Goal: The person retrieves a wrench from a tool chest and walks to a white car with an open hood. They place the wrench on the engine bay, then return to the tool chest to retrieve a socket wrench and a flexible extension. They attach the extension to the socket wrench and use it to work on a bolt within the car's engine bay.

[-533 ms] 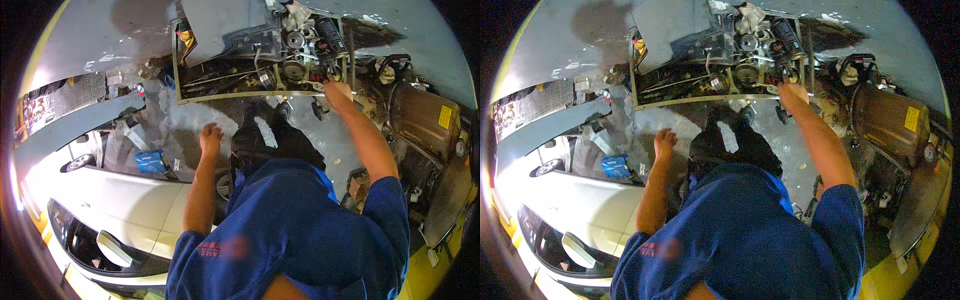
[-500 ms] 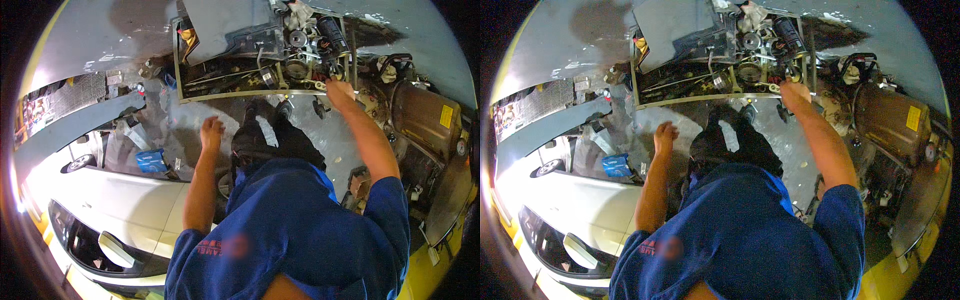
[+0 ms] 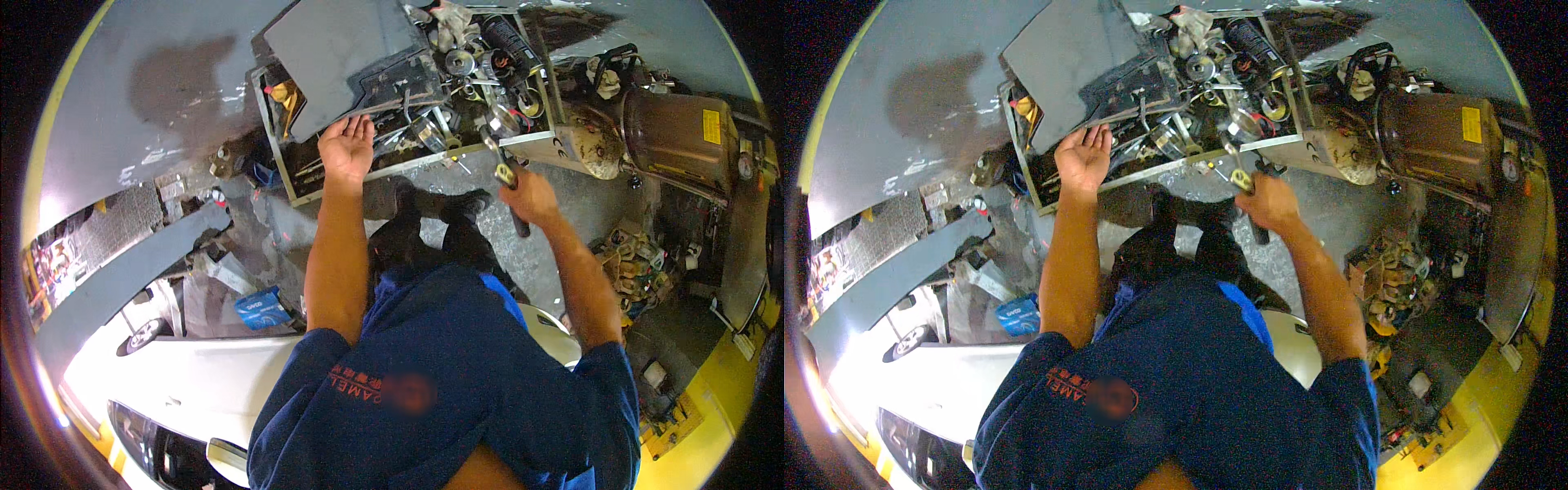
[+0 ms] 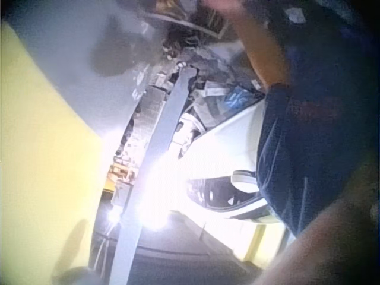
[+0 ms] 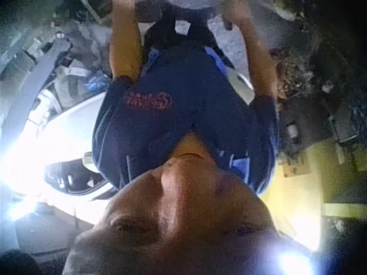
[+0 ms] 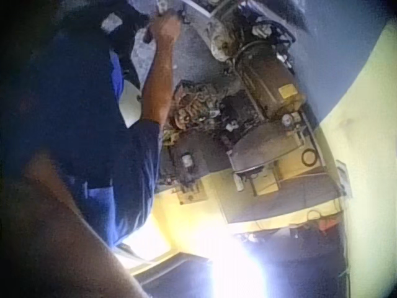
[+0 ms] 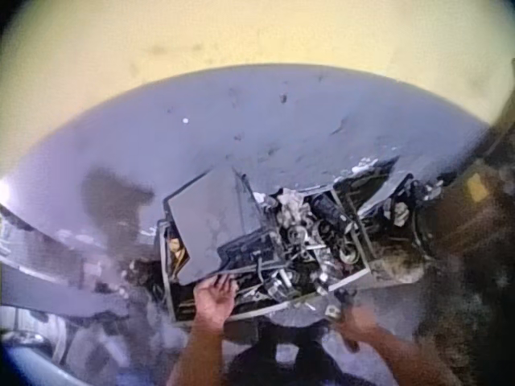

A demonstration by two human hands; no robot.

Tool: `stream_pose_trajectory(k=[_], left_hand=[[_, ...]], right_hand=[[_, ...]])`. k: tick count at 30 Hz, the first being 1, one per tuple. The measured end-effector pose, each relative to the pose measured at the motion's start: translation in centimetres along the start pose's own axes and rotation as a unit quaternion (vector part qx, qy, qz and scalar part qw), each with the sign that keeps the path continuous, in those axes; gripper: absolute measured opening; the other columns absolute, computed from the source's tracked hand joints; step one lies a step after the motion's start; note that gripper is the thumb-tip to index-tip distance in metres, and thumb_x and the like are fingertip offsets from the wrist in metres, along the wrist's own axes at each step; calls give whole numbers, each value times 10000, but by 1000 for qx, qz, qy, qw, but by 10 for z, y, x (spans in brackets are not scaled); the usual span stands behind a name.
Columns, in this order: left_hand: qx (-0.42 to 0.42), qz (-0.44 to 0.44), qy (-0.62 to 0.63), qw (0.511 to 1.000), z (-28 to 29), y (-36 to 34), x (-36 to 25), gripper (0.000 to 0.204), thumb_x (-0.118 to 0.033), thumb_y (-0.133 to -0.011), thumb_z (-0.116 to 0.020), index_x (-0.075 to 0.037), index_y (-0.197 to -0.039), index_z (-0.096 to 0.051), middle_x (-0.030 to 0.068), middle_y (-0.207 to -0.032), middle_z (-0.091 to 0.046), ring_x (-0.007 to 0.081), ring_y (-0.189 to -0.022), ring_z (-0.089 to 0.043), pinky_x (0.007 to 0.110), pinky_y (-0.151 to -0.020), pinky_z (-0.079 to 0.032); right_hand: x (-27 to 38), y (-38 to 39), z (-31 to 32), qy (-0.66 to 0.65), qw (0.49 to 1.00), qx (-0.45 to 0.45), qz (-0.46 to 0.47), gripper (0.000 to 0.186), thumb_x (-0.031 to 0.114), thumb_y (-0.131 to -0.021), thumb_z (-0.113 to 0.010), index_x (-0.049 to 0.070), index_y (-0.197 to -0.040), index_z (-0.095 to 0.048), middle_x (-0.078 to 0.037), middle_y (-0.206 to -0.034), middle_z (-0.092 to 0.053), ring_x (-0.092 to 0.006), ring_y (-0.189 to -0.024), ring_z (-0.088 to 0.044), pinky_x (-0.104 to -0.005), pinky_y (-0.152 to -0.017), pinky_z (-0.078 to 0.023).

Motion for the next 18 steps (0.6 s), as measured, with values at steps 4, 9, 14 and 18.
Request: stream_pose_trajectory(k=[4, 9, 14, 18], left_hand=[[-7, 12, 3, 1000, -18, 14, -8, 168, -108, -844, -598, 46, -908, -575, 203, -1088, -593, 370, -1109, -560, 483, -1070, -437], [-13, -9, -1, 1000, -51, 24, -39, 224, -135, -825, -590, 81, -801, -533, 231, -1050, -595, 389, -1094, -565, 564, -1102, -418], [19, -14, -33, 999, -87, 31, -59, 549, -189, -848, -490, 234, -1195, -439, 364, -1324, -468, 502, -1327, -413, 590, -1129, -380], [65, -17, -41, 997, -127, 33, -69, 443, -151, -831, -431, 183, -1112, -513, 308, -1309, -519, 437, -1321, -444, 588, -1146, -346]], right_hand=[[-20, 42, -30, -105, 994, -18, -24, 385, 357, -788, -688, 14, -954, -636, -260, -884, -684, -451, -853, -665, -515, -750, -527], [-54, 84, -81, -169, 984, 5, -52, 403, 335, -762, -698, 25, -1007, -626, -237, -828, -677, -446, -810, -659, -510, -717, -516], [-75, 107, -104, -177, 982, 21, -62, 411, 321, -765, -709, 24, -1035, -621, -241, -850, -679, -443, -823, -658, -510, -718, -514], [-78, 107, -108, -189, 979, 13, -70, 401, 317, -770, -706, 29, -1034, -619, -244, -844, -676, -453, -824, -653, -507, -726, -513]])
Point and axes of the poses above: each hand's wrist, its own y-axis away from the middle knuckle, its own z-axis out of the back of the hand, x = y × z, the point moved 10 cm from there along -y, towards the middle knuckle
